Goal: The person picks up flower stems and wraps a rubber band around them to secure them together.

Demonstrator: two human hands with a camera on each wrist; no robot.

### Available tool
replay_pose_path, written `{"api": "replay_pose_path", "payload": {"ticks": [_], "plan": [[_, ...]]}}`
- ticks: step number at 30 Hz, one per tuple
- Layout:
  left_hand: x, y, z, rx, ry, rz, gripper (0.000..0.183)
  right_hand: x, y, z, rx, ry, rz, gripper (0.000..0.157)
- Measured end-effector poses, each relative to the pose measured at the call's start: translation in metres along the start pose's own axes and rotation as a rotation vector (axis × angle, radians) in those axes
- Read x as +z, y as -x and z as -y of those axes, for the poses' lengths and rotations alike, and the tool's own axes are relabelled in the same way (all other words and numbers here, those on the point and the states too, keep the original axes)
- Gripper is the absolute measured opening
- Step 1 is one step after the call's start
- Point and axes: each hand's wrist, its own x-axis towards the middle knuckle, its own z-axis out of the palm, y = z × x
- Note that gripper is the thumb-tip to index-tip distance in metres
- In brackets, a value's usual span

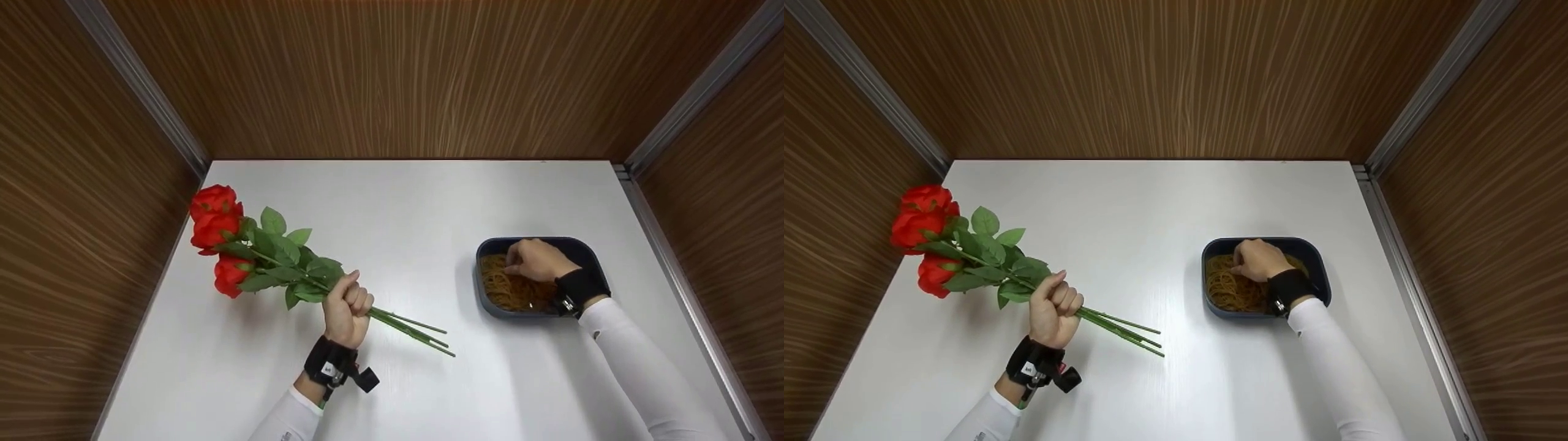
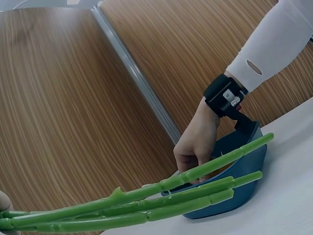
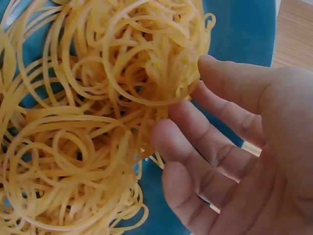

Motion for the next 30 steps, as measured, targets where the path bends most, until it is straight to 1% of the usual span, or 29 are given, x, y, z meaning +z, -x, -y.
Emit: {"api": "replay_pose_path", "payload": {"ticks": [3,6,10,12,15,18,21,24,26,28,30], "plan": [[-0.001,0.000,0.000,0.008,-0.012,0.024,0.047,-0.001,0.003,-0.001,-0.028,0.015,-0.010,0.009],[-0.001,0.000,-0.001,0.010,-0.029,0.037,0.046,-0.006,0.011,-0.001,-0.057,0.009,-0.054,0.006],[-0.001,0.000,-0.002,0.006,-0.025,0.015,0.047,-0.017,0.025,0.001,-0.078,-0.015,-0.121,0.006],[-0.001,0.000,-0.002,0.006,-0.021,-0.002,0.047,-0.022,0.033,0.002,-0.087,-0.025,-0.139,0.006],[0.000,0.000,-0.003,0.006,-0.015,-0.007,0.047,-0.029,0.044,0.006,-0.091,-0.049,-0.160,0.006],[0.001,0.000,-0.004,0.011,-0.008,0.008,0.047,-0.038,0.055,0.013,-0.090,-0.088,-0.211,0.005],[0.003,0.000,-0.007,0.018,0.000,0.029,0.047,-0.046,0.065,0.022,-0.111,-0.114,-0.296,0.005],[0.004,0.001,-0.010,0.030,0.021,0.049,0.046,-0.051,0.076,0.032,-0.162,-0.126,-0.393,0.004],[0.005,0.001,-0.013,0.038,0.036,0.059,0.047,-0.051,0.083,0.040,-0.198,-0.137,-0.443,0.004],[0.006,0.001,-0.017,0.047,0.046,0.067,0.047,-0.050,0.087,0.049,-0.237,-0.161,-0.468,0.004],[0.008,0.001,-0.020,0.052,0.050,0.075,0.047,-0.047,0.091,0.057,-0.274,-0.176,-0.486,0.001]]}}
